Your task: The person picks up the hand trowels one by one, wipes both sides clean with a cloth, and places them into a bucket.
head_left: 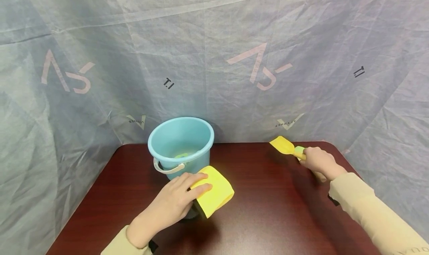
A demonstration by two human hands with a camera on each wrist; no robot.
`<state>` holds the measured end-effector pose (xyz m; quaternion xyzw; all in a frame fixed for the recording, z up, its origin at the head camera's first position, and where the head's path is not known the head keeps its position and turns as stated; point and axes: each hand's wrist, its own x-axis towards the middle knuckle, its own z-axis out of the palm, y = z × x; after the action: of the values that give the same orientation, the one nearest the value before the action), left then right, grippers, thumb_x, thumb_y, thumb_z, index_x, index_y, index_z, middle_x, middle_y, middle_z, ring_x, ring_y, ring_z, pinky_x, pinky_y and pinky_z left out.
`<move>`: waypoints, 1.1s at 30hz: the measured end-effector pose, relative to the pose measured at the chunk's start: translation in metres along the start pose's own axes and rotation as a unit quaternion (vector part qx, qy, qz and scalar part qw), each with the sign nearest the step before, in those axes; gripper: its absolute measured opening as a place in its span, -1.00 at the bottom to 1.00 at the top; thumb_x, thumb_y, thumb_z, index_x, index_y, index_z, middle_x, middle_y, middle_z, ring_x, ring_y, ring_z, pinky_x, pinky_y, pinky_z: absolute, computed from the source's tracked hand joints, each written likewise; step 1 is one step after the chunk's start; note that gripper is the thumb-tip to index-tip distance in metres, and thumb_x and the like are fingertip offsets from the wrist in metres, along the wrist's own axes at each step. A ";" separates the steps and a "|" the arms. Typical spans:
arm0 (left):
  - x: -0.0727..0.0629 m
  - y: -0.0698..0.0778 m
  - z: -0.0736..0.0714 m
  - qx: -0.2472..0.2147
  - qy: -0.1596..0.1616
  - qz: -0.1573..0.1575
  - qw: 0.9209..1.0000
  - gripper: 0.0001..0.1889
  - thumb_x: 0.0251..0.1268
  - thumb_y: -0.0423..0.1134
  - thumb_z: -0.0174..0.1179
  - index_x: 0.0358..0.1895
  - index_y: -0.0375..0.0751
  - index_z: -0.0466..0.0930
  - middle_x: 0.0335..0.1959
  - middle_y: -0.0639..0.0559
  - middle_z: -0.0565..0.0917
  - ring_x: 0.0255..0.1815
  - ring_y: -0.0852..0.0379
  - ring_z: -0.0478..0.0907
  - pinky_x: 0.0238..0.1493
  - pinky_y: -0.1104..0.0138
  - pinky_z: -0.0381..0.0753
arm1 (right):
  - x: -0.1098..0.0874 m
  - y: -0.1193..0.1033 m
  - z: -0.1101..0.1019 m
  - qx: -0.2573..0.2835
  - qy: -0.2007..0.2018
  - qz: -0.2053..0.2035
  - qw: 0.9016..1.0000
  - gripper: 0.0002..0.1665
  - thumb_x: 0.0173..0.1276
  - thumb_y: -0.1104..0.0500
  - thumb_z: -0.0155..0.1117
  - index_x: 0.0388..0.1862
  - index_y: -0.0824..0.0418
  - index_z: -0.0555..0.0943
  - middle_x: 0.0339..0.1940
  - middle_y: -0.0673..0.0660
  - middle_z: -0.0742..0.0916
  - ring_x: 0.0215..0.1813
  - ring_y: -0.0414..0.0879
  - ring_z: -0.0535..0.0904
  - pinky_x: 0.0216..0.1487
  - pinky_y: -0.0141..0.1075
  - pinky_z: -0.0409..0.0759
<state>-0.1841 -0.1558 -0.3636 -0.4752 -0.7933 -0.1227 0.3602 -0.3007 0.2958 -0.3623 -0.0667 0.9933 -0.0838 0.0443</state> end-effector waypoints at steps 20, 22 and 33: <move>0.009 0.000 -0.017 0.012 -0.009 -0.019 1.000 -0.54 0.32 -0.36 -0.26 0.17 -0.01 0.50 0.17 -0.06 0.49 0.04 -0.06 0.54 0.06 -0.10 0.50 | -0.035 -0.047 -0.066 -0.035 0.004 -0.068 0.997 -0.90 0.17 0.11 0.28 -0.48 0.07 0.56 -0.61 -0.01 0.53 -0.59 -0.12 0.35 -0.60 -0.24 0.28; 0.012 -0.001 -0.019 0.015 -0.005 -0.010 1.000 -0.52 0.27 -0.40 -0.26 0.15 -0.02 0.51 0.15 -0.07 0.50 -0.01 -0.06 0.55 0.04 -0.04 0.53 | -0.039 -0.055 -0.069 -0.042 0.005 -0.083 0.996 -0.90 0.16 0.10 0.29 -0.48 0.05 0.55 -0.61 -0.03 0.52 -0.60 -0.14 0.34 -0.60 -0.25 0.29; 0.037 -0.003 -0.036 0.032 0.031 0.011 0.999 -0.53 0.24 -0.44 -0.29 0.04 -0.06 0.56 0.08 -0.10 0.54 -0.16 -0.05 0.56 -0.16 0.21 0.58 | -0.065 -0.089 -0.080 -0.044 0.007 -0.142 0.989 -0.91 0.17 0.12 0.29 -0.44 0.03 0.53 -0.72 -0.07 0.49 -0.82 -0.26 0.39 -0.63 -0.26 0.34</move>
<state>-0.1809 -0.1522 -0.3119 -0.4682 -0.7800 -0.1078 0.4009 -0.2332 0.2314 -0.2631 -0.2089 0.9766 -0.0456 0.0222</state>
